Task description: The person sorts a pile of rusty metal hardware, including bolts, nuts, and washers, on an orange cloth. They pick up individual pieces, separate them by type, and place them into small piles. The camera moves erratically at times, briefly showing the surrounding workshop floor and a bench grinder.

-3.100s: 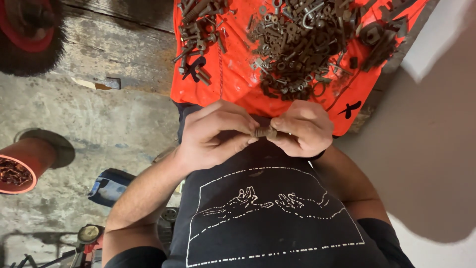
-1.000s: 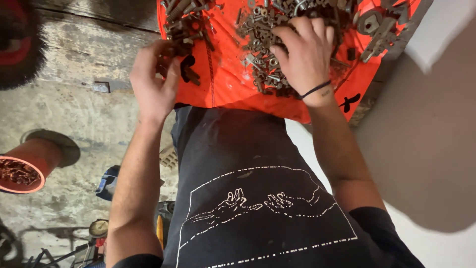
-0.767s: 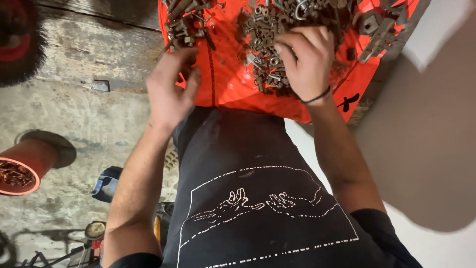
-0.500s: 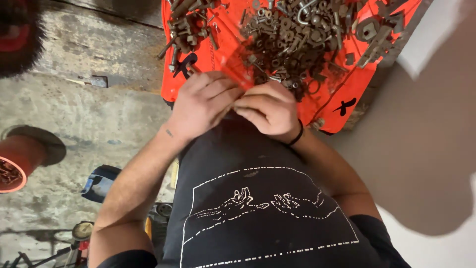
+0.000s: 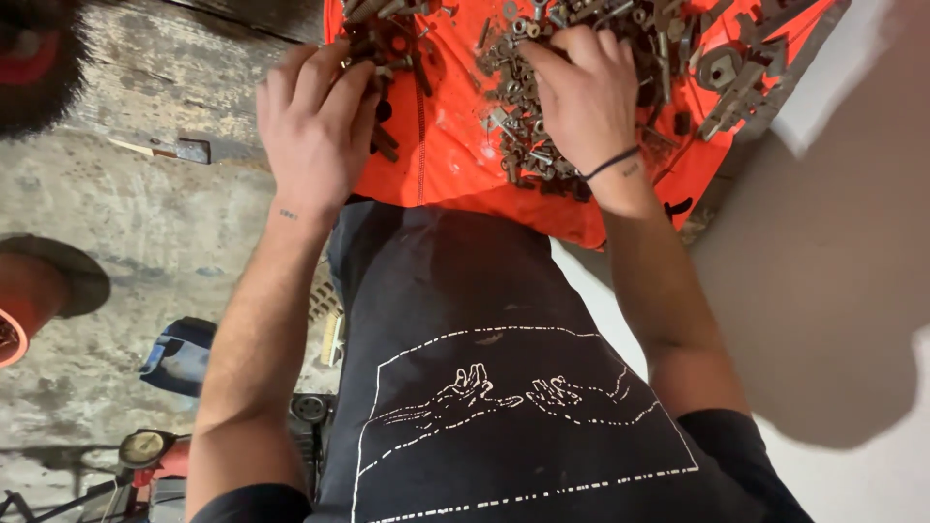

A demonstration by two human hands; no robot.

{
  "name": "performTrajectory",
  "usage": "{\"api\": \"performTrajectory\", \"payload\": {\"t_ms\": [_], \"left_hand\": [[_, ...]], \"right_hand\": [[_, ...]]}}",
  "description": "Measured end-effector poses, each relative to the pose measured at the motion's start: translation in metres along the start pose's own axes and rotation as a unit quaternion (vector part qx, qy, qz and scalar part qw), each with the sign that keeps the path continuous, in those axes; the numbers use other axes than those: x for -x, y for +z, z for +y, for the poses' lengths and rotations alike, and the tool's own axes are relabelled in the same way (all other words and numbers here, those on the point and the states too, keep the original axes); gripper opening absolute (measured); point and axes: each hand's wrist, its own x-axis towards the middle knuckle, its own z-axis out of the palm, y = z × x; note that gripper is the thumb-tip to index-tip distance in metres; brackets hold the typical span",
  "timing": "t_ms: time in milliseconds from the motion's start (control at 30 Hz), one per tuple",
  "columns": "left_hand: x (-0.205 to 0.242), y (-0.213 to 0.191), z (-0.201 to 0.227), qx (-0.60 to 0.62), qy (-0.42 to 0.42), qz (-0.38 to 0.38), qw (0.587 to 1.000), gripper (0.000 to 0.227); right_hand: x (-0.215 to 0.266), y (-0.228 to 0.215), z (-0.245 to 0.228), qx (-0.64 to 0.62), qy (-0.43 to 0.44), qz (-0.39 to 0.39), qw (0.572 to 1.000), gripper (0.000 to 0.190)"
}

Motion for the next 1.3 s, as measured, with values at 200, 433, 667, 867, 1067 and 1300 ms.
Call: {"api": "performTrajectory", "payload": {"t_ms": [200,433,667,867,1067,1300], "left_hand": [[0.01,0.008,-0.001,0.036,-0.044,-0.035,0.998,0.034],[0.008,-0.002,0.0,0.08,-0.043,-0.034,0.995,0.035],[0.0,-0.007,0.012,0.143,-0.024,-0.032,0.989,0.032],[0.0,-0.016,0.024,0.098,0.023,-0.076,0.992,0.034],[-0.016,-0.016,0.064,0.378,-0.084,-0.144,0.911,0.054],[-0.013,0.014,0.045,0.478,-0.211,-0.214,0.825,0.019]], "right_hand": [[0.004,-0.002,0.0,0.092,-0.048,-0.036,0.994,0.036],[0.001,-0.001,-0.004,0.058,-0.003,-0.059,0.997,0.02],[-0.012,0.0,-0.007,0.093,0.011,-0.107,0.99,0.026],[-0.007,-0.006,-0.014,-0.025,0.024,-0.065,0.997,0.017],[0.02,-0.006,-0.061,-0.397,0.106,-0.055,0.91,0.009],[0.029,-0.013,-0.051,-0.42,0.134,-0.027,0.897,0.018]]}}
